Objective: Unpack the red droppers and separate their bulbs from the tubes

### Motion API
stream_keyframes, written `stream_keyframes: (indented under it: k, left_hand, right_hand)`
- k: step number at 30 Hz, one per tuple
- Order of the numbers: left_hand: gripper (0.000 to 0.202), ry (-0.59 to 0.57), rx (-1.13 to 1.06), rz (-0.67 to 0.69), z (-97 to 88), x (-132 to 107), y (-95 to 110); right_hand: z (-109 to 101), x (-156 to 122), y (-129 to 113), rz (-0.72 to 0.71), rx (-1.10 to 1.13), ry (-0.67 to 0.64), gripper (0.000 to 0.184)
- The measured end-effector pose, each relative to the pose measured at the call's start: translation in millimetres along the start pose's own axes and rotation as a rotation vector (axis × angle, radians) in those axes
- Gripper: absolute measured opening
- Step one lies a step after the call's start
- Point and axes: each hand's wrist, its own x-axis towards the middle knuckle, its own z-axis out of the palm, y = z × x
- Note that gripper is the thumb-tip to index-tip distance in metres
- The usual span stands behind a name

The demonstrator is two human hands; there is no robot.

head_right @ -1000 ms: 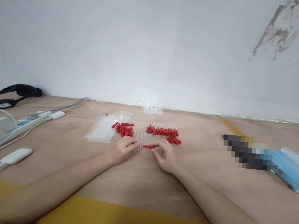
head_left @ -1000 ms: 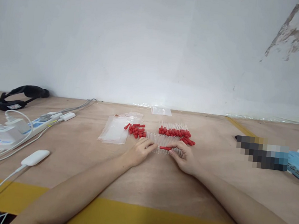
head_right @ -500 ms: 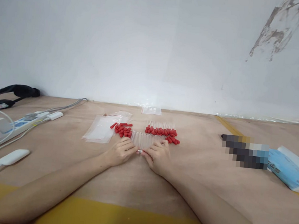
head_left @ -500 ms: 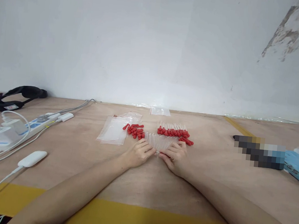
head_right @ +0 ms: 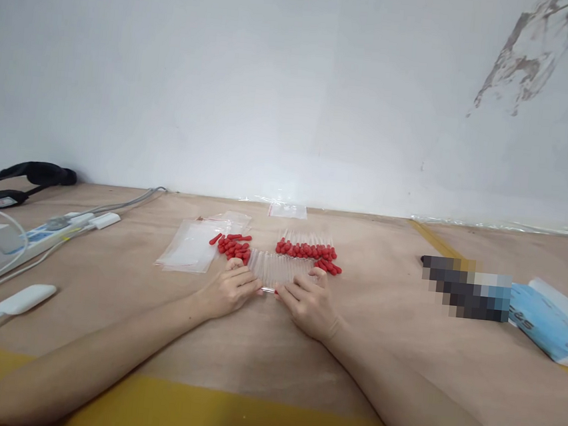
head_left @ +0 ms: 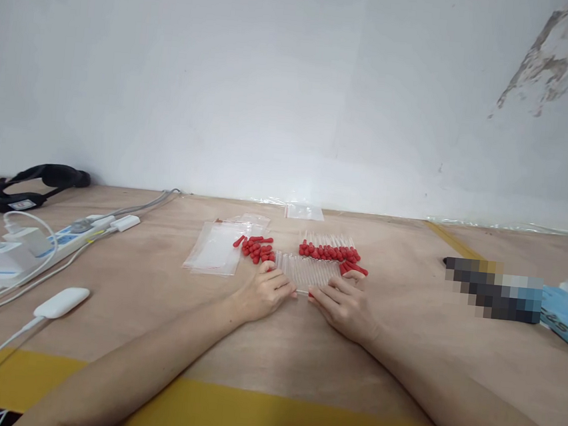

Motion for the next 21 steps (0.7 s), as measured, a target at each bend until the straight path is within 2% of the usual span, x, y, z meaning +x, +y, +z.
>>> stream_keyframes:
  k: [5,8,11,14,16,18,21]
  left_hand:
    - [0.024,0.013,-0.057,-0.042,1.1,0,2]
    - [0.023,0.061,-0.063,-0.085,-0.1,-3,-4]
    - [0.022,0.113,-0.072,-0.244,-2.8,-9,-18]
    - [0.024,0.142,-0.114,-0.404,-1.4,-13,-31]
    - [0.03,0.14,-0.131,-0.438,3.5,-12,-35]
    - [0.034,0.128,-0.13,-0.446,10.7,-10,-37]
    - [0.032,0.109,-0.103,-0.447,20.5,-5,-35]
  right_hand:
    - [-9,-4,4,-0.061,-0.016,-0.061,0.025]
    - [-12,-8,14,0.019,-0.027,-0.095,0.024]
    - [-14,-12,35,0.272,-0.034,-0.051,0.02]
    - [-13,-15,63,0.577,0.095,0.053,0.025]
    - [-9,-19,80,0.734,0.176,0.053,0.03]
    - [-4,-23,93,0.88,0.191,0.001,0.031]
    - [3,-29,103,1.042,0.265,-0.066,0.031]
